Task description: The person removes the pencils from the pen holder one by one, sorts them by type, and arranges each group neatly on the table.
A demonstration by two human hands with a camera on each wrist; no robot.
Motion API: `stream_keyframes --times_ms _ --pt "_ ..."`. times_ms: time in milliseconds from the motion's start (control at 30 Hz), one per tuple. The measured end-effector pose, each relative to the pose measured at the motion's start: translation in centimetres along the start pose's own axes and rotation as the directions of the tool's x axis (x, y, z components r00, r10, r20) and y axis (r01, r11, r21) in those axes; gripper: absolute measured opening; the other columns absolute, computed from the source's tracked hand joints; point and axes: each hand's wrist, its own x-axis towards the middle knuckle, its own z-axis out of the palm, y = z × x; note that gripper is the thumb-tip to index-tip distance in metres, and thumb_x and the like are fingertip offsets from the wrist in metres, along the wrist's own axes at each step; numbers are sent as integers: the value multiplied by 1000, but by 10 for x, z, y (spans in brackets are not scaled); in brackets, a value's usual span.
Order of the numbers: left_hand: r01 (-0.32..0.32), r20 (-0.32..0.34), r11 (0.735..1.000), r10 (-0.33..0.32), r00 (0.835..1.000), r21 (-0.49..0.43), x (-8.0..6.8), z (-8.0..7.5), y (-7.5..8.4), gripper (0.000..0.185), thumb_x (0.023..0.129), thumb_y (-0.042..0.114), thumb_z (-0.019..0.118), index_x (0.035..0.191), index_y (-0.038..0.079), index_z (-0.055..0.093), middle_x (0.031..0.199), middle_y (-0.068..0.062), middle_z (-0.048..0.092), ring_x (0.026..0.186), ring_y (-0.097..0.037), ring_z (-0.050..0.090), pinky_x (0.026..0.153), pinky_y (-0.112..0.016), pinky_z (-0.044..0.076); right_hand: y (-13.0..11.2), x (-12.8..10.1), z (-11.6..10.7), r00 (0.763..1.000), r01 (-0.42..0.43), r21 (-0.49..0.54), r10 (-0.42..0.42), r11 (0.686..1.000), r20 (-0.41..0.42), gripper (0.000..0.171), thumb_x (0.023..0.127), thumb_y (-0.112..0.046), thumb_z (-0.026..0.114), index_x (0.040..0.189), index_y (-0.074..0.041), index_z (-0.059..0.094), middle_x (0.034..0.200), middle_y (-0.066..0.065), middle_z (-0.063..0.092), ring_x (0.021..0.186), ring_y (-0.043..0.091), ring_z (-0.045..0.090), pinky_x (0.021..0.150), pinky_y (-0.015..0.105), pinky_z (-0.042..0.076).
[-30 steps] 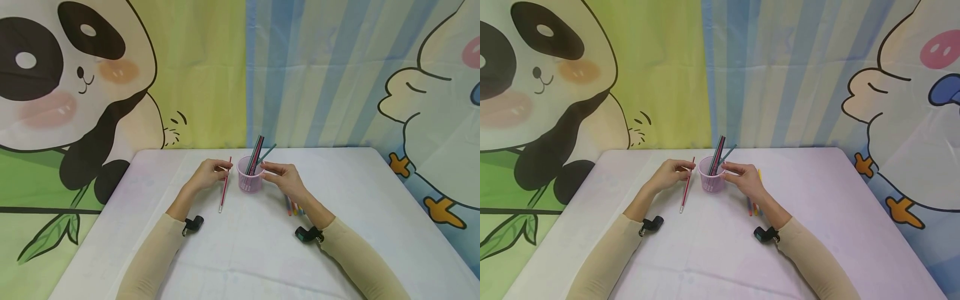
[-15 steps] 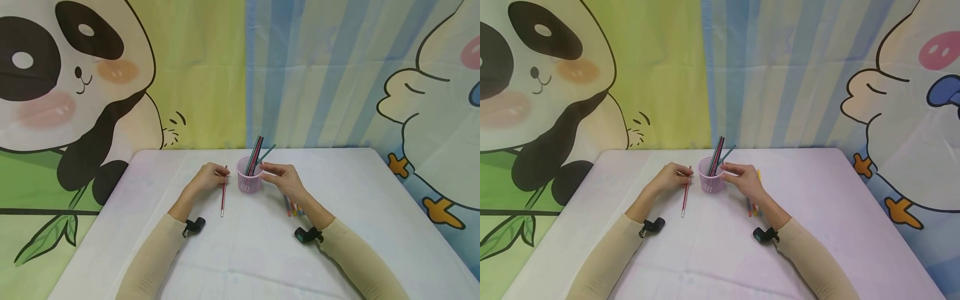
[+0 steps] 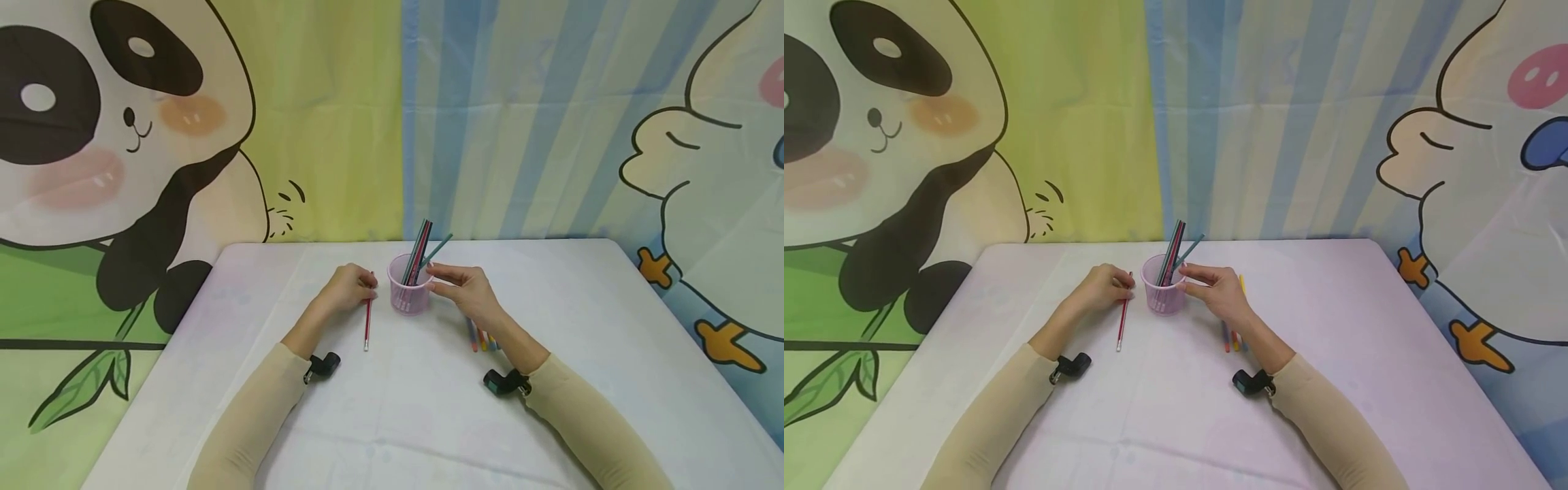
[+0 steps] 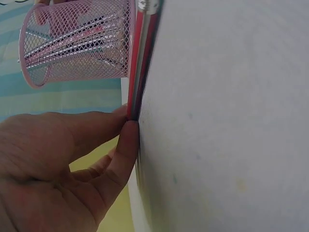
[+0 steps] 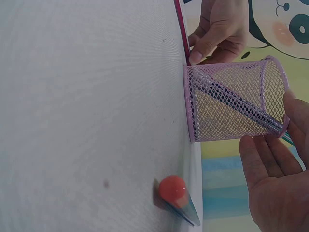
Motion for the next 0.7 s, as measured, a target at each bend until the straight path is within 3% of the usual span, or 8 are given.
stream_keyframes --times_ms 233,400,567,700 --pt "8 -75 994 0 997 110 -2 -7 -3 27 96 21 76 119 8 76 125 -16 67 114 -30 62 99 -47 53 -1 0 2 1000 -12 -8 12 1000 0 40 92 -16 81 128 -1 73 142 9 67 137 24 60 103 22 54" --pt "-8 -128 998 16 992 59 -3 -15 -1 33 99 23 71 127 6 72 121 -16 67 112 -31 62 95 -46 54 -2 0 2 1000 -15 -4 15 1000 1 43 92 -15 81 129 2 70 142 9 67 138 24 59 102 21 53" --pt "-123 -192 992 113 975 -41 0 -18 8 28 102 21 68 127 9 71 116 -8 73 108 -25 67 91 -40 56 -3 0 1 1000 -15 5 15 1000 -2 42 92 -13 81 129 2 71 143 11 66 139 26 58 102 21 54" --pt "-230 -217 945 181 959 -230 5 -15 22 25 104 24 66 127 16 71 123 -4 73 115 -23 67 98 -42 56 -4 -1 2 1000 -27 0 27 1000 -5 42 92 -15 81 130 1 71 144 11 65 139 26 58 103 22 53"
